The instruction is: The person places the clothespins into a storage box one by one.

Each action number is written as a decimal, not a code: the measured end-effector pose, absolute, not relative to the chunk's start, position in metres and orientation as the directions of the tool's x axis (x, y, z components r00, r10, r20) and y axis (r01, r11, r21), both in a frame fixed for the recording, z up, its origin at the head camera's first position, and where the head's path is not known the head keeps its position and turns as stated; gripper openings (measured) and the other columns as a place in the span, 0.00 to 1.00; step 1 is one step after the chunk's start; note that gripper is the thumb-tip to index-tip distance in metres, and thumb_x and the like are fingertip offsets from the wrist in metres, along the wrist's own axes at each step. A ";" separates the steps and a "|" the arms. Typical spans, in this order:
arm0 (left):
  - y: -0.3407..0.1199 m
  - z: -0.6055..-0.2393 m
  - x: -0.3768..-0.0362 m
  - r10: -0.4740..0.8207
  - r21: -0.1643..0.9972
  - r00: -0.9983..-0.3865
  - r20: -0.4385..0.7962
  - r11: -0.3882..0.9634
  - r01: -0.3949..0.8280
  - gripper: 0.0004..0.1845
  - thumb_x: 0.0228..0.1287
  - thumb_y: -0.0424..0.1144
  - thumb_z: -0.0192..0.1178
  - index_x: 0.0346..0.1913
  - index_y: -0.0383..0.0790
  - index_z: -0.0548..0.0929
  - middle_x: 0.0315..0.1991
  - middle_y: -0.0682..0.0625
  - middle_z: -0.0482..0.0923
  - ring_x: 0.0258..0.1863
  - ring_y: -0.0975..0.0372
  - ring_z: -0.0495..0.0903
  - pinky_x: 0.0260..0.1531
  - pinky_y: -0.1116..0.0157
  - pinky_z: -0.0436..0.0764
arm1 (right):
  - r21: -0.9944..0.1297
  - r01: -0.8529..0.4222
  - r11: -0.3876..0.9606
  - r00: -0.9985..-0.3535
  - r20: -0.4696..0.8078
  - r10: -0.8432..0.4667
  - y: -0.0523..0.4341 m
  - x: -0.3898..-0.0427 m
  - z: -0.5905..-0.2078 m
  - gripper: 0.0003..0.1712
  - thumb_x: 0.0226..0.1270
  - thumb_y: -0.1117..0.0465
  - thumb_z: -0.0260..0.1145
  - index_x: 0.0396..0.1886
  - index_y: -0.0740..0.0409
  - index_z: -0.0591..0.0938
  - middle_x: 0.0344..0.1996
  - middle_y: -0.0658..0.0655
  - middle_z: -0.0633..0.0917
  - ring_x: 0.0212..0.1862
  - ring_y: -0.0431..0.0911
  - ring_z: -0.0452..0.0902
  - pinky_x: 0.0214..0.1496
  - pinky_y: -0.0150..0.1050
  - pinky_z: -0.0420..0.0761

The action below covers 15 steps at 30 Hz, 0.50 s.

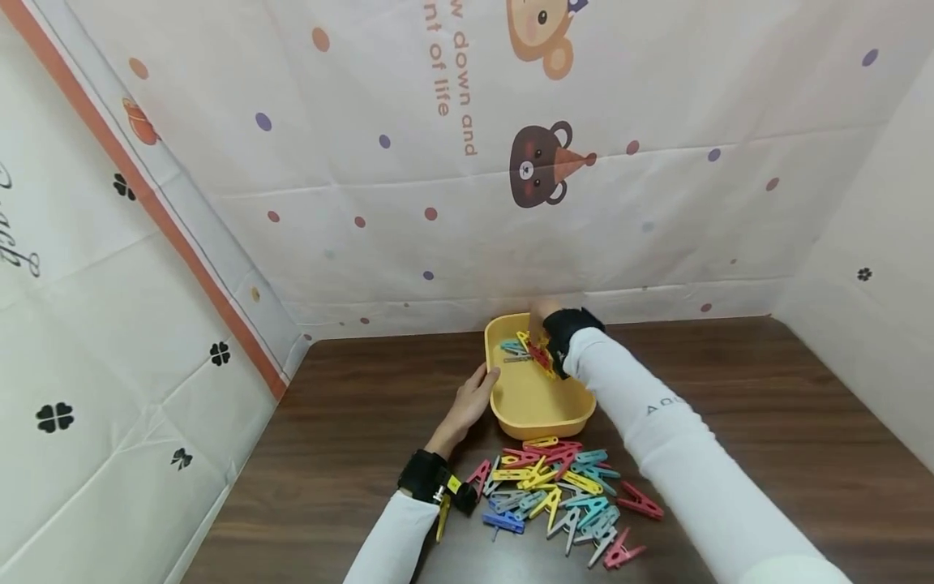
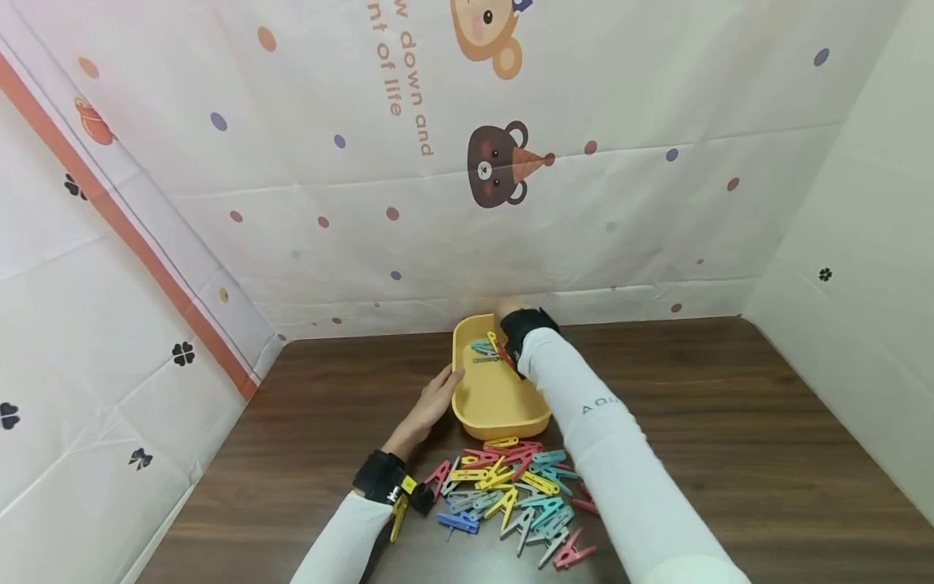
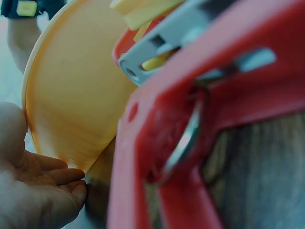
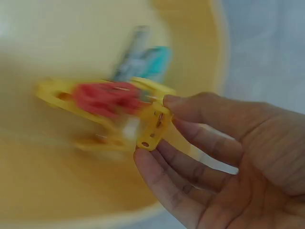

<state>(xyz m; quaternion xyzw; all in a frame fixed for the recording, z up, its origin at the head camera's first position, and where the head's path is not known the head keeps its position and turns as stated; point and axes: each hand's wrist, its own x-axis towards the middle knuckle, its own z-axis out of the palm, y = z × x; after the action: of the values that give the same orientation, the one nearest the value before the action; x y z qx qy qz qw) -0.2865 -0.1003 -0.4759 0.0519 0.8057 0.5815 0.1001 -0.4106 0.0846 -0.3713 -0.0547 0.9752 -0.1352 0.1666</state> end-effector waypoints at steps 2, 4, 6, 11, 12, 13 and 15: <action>-0.099 -0.476 -0.286 0.199 0.947 -0.975 -0.103 0.319 -0.035 0.36 0.81 0.60 0.42 0.81 0.43 0.57 0.77 0.38 0.64 0.76 0.47 0.64 0.74 0.44 0.65 | -0.232 -0.073 0.970 -0.950 -0.279 -0.139 0.085 -0.418 -0.392 0.07 0.53 0.72 0.75 0.24 0.62 0.84 0.33 0.58 0.78 0.34 0.50 0.71 0.35 0.38 0.77; -0.098 -0.477 -0.285 0.198 0.945 -0.975 -0.101 0.325 -0.032 0.35 0.81 0.59 0.43 0.81 0.43 0.58 0.77 0.38 0.64 0.76 0.47 0.64 0.74 0.44 0.65 | -0.206 -0.094 0.974 -0.961 -0.238 -0.143 0.084 -0.421 -0.404 0.06 0.53 0.73 0.74 0.29 0.64 0.84 0.38 0.60 0.79 0.36 0.51 0.72 0.36 0.40 0.77; -0.098 -0.477 -0.285 0.195 0.943 -0.976 -0.097 0.331 -0.027 0.35 0.81 0.58 0.43 0.81 0.43 0.58 0.77 0.38 0.64 0.76 0.47 0.65 0.74 0.44 0.65 | -0.212 -0.116 0.970 -0.965 -0.206 -0.160 0.082 -0.422 -0.409 0.07 0.54 0.74 0.73 0.33 0.67 0.84 0.39 0.61 0.79 0.35 0.52 0.71 0.34 0.41 0.76; -0.098 -0.476 -0.285 0.183 0.946 -0.979 -0.085 0.325 -0.021 0.33 0.82 0.56 0.43 0.81 0.43 0.58 0.77 0.38 0.65 0.76 0.47 0.65 0.74 0.44 0.64 | -0.243 -0.159 0.957 -0.958 -0.197 -0.209 0.082 -0.412 -0.398 0.06 0.57 0.73 0.71 0.35 0.67 0.85 0.36 0.60 0.79 0.32 0.48 0.68 0.32 0.38 0.72; -0.098 -0.475 -0.285 0.184 0.947 -0.979 -0.087 0.322 -0.023 0.33 0.82 0.56 0.43 0.81 0.43 0.58 0.77 0.38 0.65 0.76 0.47 0.65 0.74 0.44 0.64 | -0.258 -0.183 0.949 -0.953 -0.190 -0.235 0.085 -0.407 -0.390 0.07 0.58 0.73 0.71 0.38 0.68 0.86 0.38 0.61 0.81 0.33 0.48 0.70 0.33 0.38 0.73; -0.097 -0.475 -0.285 0.184 0.946 -0.979 -0.088 0.324 -0.024 0.34 0.82 0.56 0.42 0.81 0.43 0.58 0.77 0.38 0.64 0.77 0.47 0.64 0.74 0.44 0.64 | -0.266 -0.215 0.940 -0.948 -0.176 -0.266 0.088 -0.402 -0.381 0.07 0.59 0.71 0.71 0.38 0.69 0.86 0.38 0.62 0.83 0.33 0.48 0.71 0.34 0.38 0.75; -0.097 -0.475 -0.285 0.188 0.943 -0.978 -0.092 0.333 -0.024 0.34 0.82 0.57 0.42 0.81 0.43 0.58 0.77 0.38 0.63 0.77 0.47 0.63 0.74 0.43 0.64 | -0.259 -0.281 0.924 -0.938 -0.128 -0.321 0.094 -0.388 -0.360 0.07 0.63 0.68 0.69 0.38 0.69 0.85 0.38 0.64 0.84 0.33 0.49 0.74 0.36 0.40 0.76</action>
<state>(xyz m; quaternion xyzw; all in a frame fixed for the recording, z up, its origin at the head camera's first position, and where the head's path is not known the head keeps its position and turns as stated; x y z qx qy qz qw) -0.2846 -0.0969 -0.4753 0.0505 0.8112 0.5752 0.0924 -0.3876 0.0941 -0.3603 -0.1538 0.9772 -0.1195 0.0844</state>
